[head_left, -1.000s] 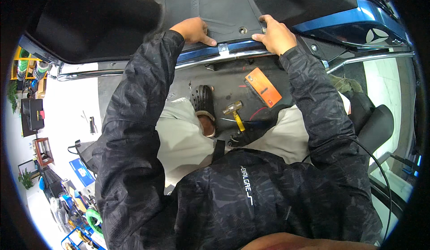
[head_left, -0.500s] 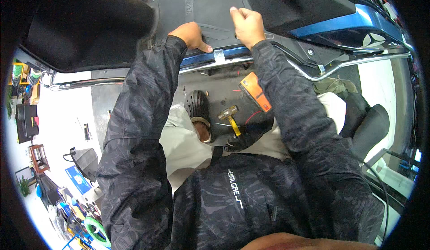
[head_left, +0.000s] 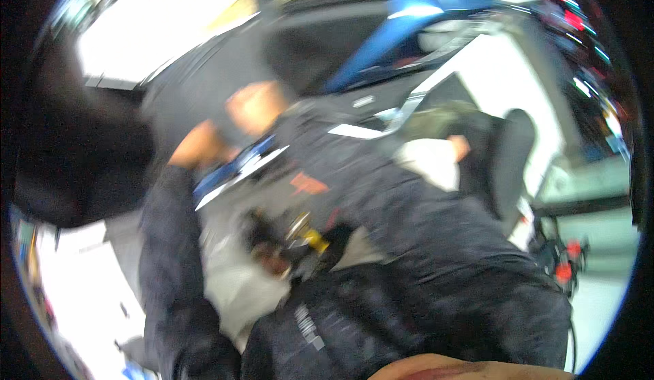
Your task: The person removes a floor mat from a blue scooter, uses a cordless impact driver to remove and reinstall screws on the scooter's frame, then places the floor mat back and secures it with screws. The person also briefly uses a manual screwdriver.
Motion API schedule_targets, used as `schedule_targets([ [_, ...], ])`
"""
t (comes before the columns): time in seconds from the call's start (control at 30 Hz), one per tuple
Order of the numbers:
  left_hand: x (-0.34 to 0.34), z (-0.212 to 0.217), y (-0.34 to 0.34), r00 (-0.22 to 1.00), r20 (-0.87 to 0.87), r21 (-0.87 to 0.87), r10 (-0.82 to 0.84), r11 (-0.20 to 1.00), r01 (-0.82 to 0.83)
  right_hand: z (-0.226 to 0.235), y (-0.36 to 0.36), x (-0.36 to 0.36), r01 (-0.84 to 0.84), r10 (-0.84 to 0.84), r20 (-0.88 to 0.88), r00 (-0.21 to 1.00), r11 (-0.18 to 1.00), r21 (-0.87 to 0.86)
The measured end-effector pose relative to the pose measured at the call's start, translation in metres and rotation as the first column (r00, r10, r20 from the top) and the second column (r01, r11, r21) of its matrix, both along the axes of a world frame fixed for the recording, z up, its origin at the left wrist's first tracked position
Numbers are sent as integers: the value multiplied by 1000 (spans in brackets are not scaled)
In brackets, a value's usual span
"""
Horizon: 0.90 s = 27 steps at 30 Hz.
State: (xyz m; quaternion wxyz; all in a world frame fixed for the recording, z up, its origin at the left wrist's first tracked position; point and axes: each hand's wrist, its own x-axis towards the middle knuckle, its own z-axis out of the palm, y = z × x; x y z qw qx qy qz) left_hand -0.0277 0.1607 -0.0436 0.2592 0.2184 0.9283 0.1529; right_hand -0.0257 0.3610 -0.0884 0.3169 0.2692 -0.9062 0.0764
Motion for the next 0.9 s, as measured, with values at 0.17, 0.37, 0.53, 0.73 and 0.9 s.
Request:
schedule_targets([
  [0.17,8,29,37,997,-26,166,75,984,-70,6,-7,3,172,240,411,880,645,-745],
  [0.37,-21,2,57,995,31,72,98,992,-100,23,39,55,167,341,471,813,639,-751],
  [0.53,-16,-4,49,984,-138,59,117,992,-110,28,61,143,-43,532,530,661,732,-680],
  [0.73,28,4,56,925,-320,81,204,979,-188,0,49,172,-86,275,810,517,959,-271],
  [0.9,40,17,47,952,-203,403,229,906,-132,-71,71,185,-318,93,906,413,947,48],
])
